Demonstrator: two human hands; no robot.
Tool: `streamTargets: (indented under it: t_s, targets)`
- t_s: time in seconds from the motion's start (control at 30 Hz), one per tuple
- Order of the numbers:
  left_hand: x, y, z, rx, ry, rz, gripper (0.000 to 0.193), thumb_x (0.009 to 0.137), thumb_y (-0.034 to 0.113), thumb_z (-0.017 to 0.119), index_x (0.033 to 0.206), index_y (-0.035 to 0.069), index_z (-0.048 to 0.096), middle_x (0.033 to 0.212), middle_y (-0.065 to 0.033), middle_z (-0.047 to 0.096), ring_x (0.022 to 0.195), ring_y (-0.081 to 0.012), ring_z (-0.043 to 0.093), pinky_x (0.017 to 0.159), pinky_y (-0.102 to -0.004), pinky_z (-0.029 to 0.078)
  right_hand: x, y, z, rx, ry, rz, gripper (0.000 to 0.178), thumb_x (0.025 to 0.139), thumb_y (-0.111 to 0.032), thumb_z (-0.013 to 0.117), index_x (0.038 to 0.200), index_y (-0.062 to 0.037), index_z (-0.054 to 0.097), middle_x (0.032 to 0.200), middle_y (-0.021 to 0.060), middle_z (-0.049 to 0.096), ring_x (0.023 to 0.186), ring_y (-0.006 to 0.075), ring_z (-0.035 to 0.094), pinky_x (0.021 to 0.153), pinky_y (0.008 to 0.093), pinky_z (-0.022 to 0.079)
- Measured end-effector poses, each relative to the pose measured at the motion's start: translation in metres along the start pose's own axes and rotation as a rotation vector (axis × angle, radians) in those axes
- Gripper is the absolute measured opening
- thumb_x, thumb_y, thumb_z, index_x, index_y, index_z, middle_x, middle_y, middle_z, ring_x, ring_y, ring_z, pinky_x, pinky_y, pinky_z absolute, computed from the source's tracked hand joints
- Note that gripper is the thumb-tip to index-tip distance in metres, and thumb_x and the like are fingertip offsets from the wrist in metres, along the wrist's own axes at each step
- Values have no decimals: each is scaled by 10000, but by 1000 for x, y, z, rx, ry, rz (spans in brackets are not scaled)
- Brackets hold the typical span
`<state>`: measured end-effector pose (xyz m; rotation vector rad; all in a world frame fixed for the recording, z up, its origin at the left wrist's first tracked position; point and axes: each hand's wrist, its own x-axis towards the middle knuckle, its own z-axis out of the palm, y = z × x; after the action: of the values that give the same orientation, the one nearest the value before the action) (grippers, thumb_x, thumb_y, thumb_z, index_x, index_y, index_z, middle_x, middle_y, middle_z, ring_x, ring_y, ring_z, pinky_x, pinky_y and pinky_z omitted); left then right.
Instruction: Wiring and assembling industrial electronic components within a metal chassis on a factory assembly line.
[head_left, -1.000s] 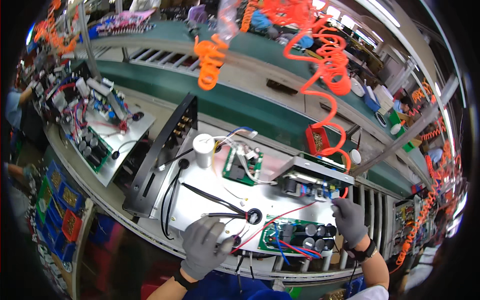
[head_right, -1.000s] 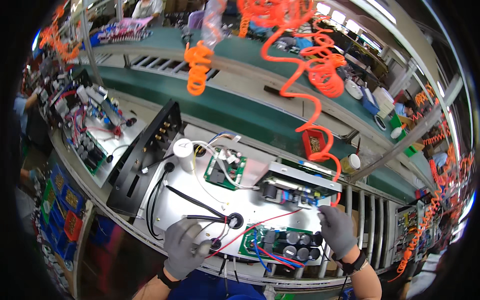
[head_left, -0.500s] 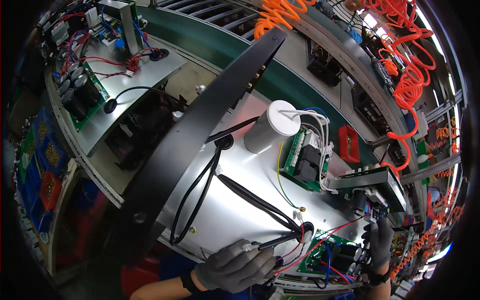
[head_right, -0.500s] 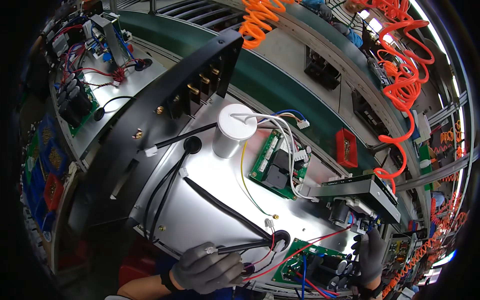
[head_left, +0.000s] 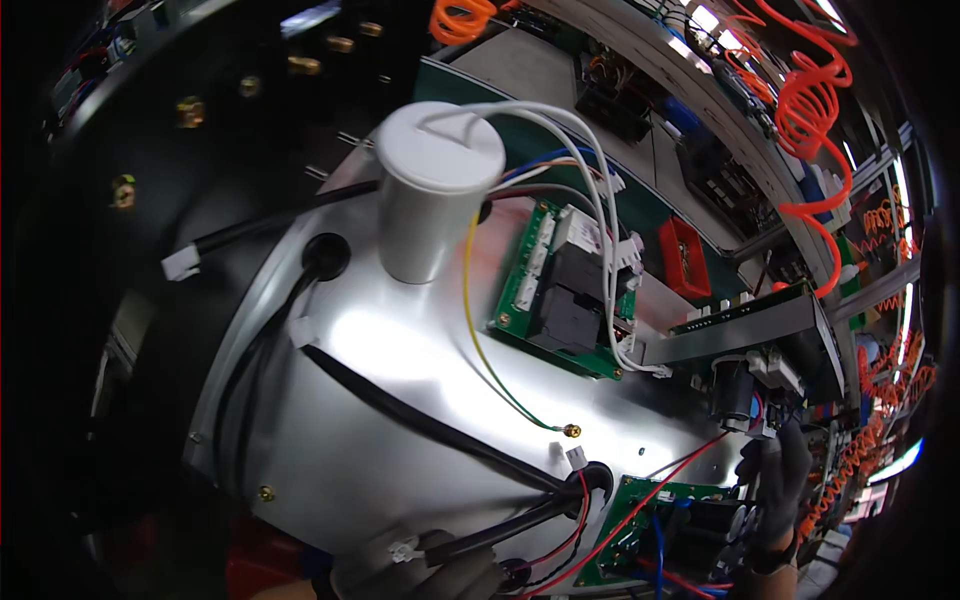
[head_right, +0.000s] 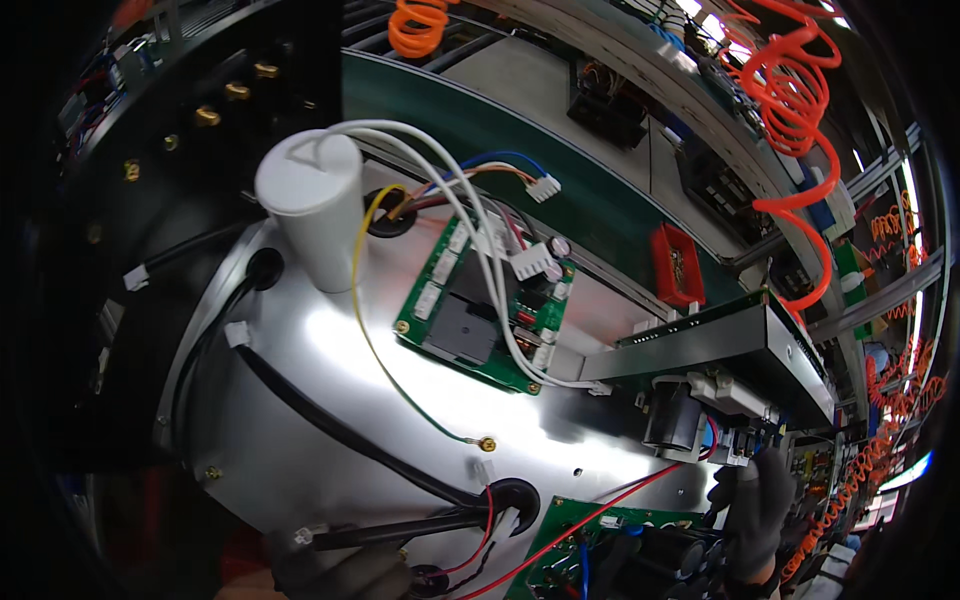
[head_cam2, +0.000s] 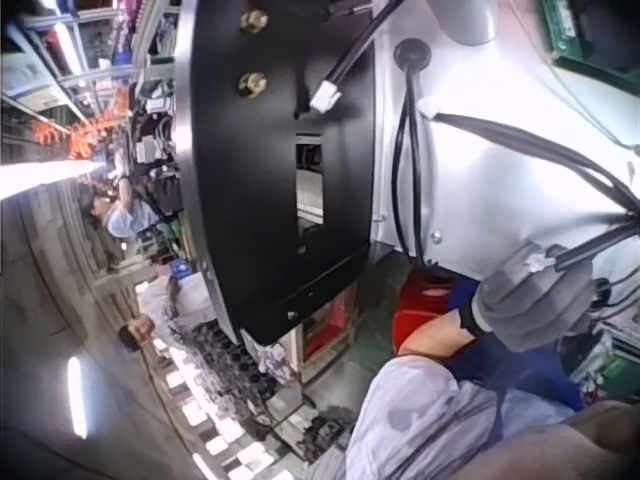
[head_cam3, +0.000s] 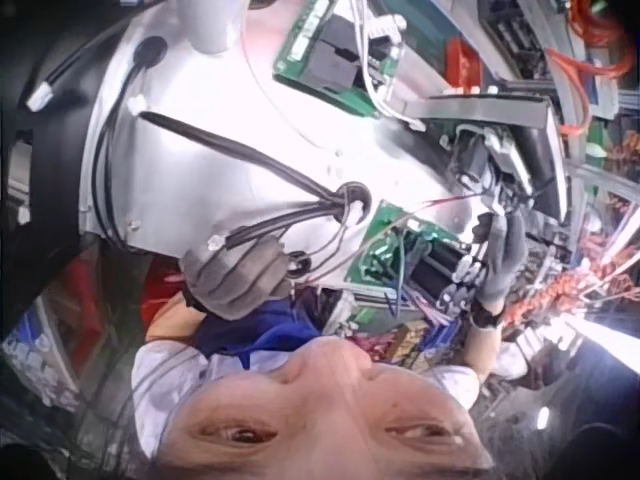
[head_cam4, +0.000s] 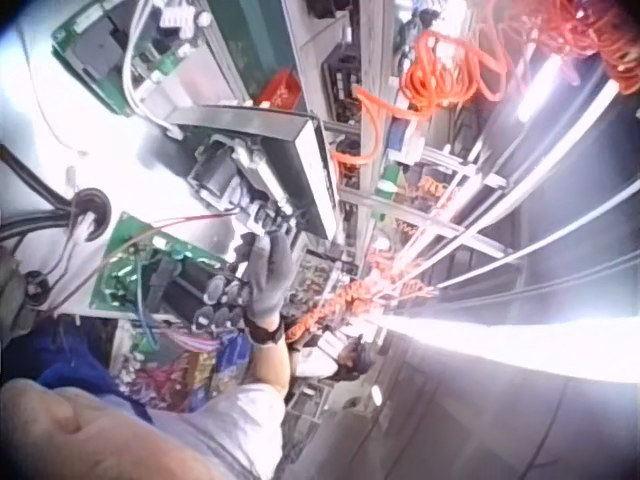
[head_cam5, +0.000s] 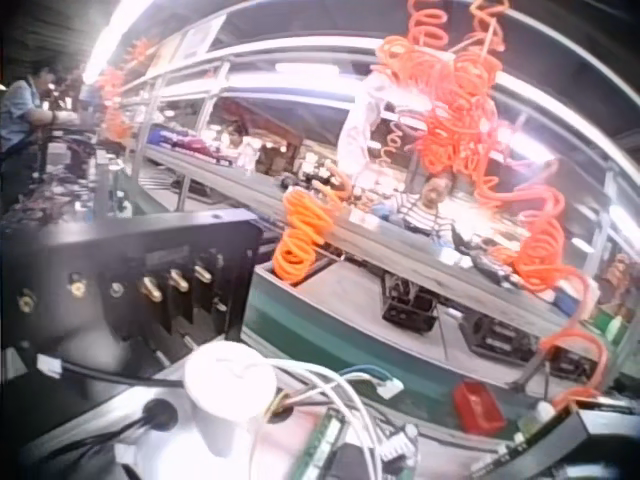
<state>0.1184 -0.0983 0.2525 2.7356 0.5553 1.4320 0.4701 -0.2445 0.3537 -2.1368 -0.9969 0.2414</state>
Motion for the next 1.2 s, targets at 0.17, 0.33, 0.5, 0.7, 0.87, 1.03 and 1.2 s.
streamTargets:
  t_s: [0.17,0.33,0.5,0.7,0.87,1.03,1.2]
  targets:
    - [-5,1,10,-20,36,-18,146,899,293,638,855,191,732,886,20,727,794,-147,684,831,-340,478,0,0,4,33,-133,12,238,1032,-212,495,1013,4,594,689,45,606,561,107,570,514,266,440]
    - [-3,2,3,-3,-11,-7,178,941,284,598,884,168,720,906,-4,718,825,-181,692,881,-382,454,-1,-1,-2,6,-177,-38,268,1028,-217,495,1038,11,635,769,48,628,669,140,618,613,280,497]
    - [12,13,-13,8,-145,-79,215,980,320,567,974,149,697,1045,-39,701,968,-200,677,919,-423,430,12,0,-21,-150,-193,-225,142,971,-103,591,1050,2,646,782,118,667,652,209,680,590,329,516]
    - [7,17,-13,-43,-203,-128,210,802,224,599,986,131,641,1038,-55,635,967,-269,616,940,-476,407,23,-7,-36,-390,58,-480,168,882,-179,724,1002,-91,647,822,114,664,756,330,668,645,430,516]
    - [4,19,-12,-8,-193,-96,254,807,212,585,1035,107,617,1064,-89,625,1001,-286,605,947,-485,403,15,-3,-33,-280,37,-521,202,881,-169,710,1063,-103,652,879,122,688,802,337,679,686,431,533]
    - [13,24,-19,-12,-257,-82,268,851,234,567,1062,75,610,1092,-127,614,1047,-315,591,983,-497,395,-4,12,-42,-182,33,-258,218,897,-164,661,1090,-65,651,932,166,691,868,373,673,742,446,536]
    - [24,30,-30,-12,-346,-88,336,878,287,575,1124,63,621,1166,-138,607,1094,-333,573,1007,-498,380,-72,32,-64,44,268,-94,147,924,-110,659,1038,-23,688,911,183,704,827,333,704,746,363,552]
